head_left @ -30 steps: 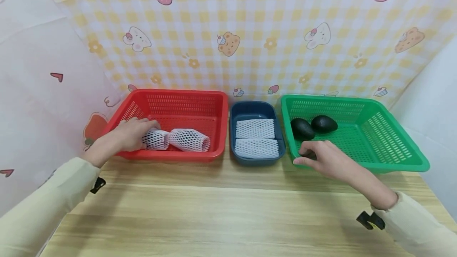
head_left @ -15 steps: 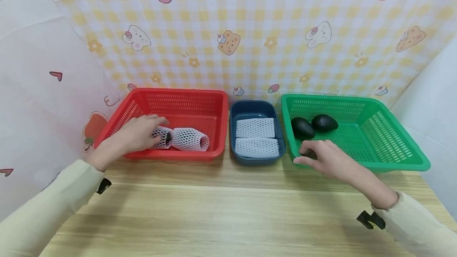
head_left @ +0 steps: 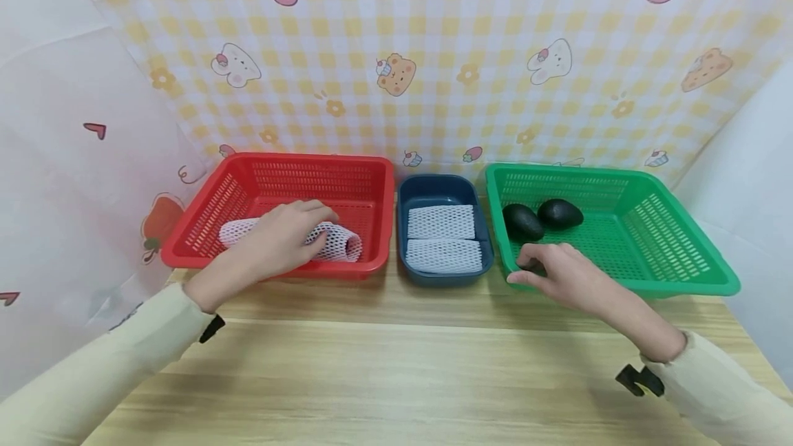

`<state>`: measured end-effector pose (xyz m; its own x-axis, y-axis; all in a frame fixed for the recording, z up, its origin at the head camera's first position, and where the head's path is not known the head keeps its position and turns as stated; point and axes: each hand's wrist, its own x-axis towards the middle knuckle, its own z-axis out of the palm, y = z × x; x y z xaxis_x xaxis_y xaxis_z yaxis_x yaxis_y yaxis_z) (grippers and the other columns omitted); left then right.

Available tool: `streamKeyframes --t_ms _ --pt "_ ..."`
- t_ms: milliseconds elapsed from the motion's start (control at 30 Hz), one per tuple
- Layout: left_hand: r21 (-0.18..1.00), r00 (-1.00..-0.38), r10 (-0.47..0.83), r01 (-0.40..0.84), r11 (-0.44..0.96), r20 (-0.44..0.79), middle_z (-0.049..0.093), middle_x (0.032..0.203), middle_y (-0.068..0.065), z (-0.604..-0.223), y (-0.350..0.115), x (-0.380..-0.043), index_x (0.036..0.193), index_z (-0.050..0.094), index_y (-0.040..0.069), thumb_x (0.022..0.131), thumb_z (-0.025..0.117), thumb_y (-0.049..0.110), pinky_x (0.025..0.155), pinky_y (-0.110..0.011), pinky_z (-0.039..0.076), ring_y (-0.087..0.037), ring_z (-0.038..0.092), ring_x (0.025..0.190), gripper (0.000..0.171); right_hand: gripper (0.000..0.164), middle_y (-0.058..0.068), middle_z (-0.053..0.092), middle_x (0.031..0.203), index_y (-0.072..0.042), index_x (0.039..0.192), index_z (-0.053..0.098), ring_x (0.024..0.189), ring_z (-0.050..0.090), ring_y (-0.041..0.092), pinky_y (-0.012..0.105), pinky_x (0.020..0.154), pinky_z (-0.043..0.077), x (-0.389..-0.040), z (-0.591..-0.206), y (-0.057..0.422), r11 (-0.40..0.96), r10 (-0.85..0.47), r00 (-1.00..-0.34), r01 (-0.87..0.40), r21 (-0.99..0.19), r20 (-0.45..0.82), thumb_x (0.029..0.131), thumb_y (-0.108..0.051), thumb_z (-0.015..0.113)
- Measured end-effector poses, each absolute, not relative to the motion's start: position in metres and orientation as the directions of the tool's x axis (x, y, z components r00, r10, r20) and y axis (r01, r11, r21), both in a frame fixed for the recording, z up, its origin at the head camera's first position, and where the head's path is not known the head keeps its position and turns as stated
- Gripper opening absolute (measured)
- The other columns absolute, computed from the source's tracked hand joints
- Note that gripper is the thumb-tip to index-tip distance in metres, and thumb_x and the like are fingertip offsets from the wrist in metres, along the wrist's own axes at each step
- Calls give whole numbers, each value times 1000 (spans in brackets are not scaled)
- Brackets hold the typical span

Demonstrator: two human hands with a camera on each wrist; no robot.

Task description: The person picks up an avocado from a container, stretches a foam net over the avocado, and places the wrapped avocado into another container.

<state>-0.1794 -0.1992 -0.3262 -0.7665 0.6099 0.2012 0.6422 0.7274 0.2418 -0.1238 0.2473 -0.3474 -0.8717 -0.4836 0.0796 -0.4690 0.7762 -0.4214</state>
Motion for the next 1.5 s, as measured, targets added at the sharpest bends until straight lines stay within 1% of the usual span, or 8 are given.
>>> streamKeyframes --t_ms 167,400,533,700,867,1067,1367,1500 --pt "274 -730 639 683 677 241 69 112 -4 -327 -179 -171 120 70 11 86 81 19 81 -42 57 -21 65 95 36 14 -11 57 72 -12 90 66 56 47 10 27 55 44 -124 -347 247 780 -480 -874 -467 -417 81 91 -19 78" --pt "262 -678 683 735 625 273 68 108 -4 -332 -153 -162 119 70 11 78 89 23 74 -36 59 -19 64 90 47 15 -11 58 73 -11 90 67 55 46 8 27 55 44 -122 -347 246 779 -486 -869 -479 -405 94 91 -21 78" --pt "249 -683 690 730 636 241 67 107 -3 -334 -146 -158 119 69 12 79 88 27 71 -31 58 -16 63 85 47 16 -11 57 73 -11 90 67 55 45 7 27 55 43 -122 -348 246 777 -489 -866 -487 -399 105 91 -22 78" --pt "273 -709 682 702 658 182 68 103 -3 -340 -144 -157 119 69 13 79 89 31 69 -27 56 -13 62 78 48 16 -11 59 74 -11 92 68 56 47 6 27 56 46 -123 -348 246 781 -488 -867 -485 -393 100 91 -22 79" --pt "302 -722 672 685 663 164 70 95 -3 -343 -141 -157 115 69 11 79 90 29 70 -27 56 -15 64 77 45 14 -11 60 75 -11 91 67 56 47 6 28 57 46 -123 -349 246 784 -484 -869 -482 -391 100 90 -19 80" --pt "311 -743 649 663 681 161 71 92 -3 -344 -139 -157 108 70 9 78 90 27 75 -31 58 -18 68 79 41 15 -10 59 74 -11 91 67 56 46 6 28 57 46 -124 -347 246 788 -479 -873 -472 -394 88 90 -19 80" --pt "314 -734 661 671 671 155 70 87 -2 -344 -139 -158 102 72 9 79 90 28 72 -28 56 -15 64 75 35 14 -8 61 71 -12 89 66 57 50 6 27 57 47 -125 -341 246 783 -505 -863 -470 -407 24 92 -21 78" --pt "319 -731 667 673 668 145 69 85 -1 -342 -139 -159 100 71 9 79 90 28 70 -27 56 -14 62 72 34 15 -10 57 68 -12 88 67 56 49 7 26 55 45 -126 -338 245 781 -518 -855 -479 -401 15 92 -22 77"
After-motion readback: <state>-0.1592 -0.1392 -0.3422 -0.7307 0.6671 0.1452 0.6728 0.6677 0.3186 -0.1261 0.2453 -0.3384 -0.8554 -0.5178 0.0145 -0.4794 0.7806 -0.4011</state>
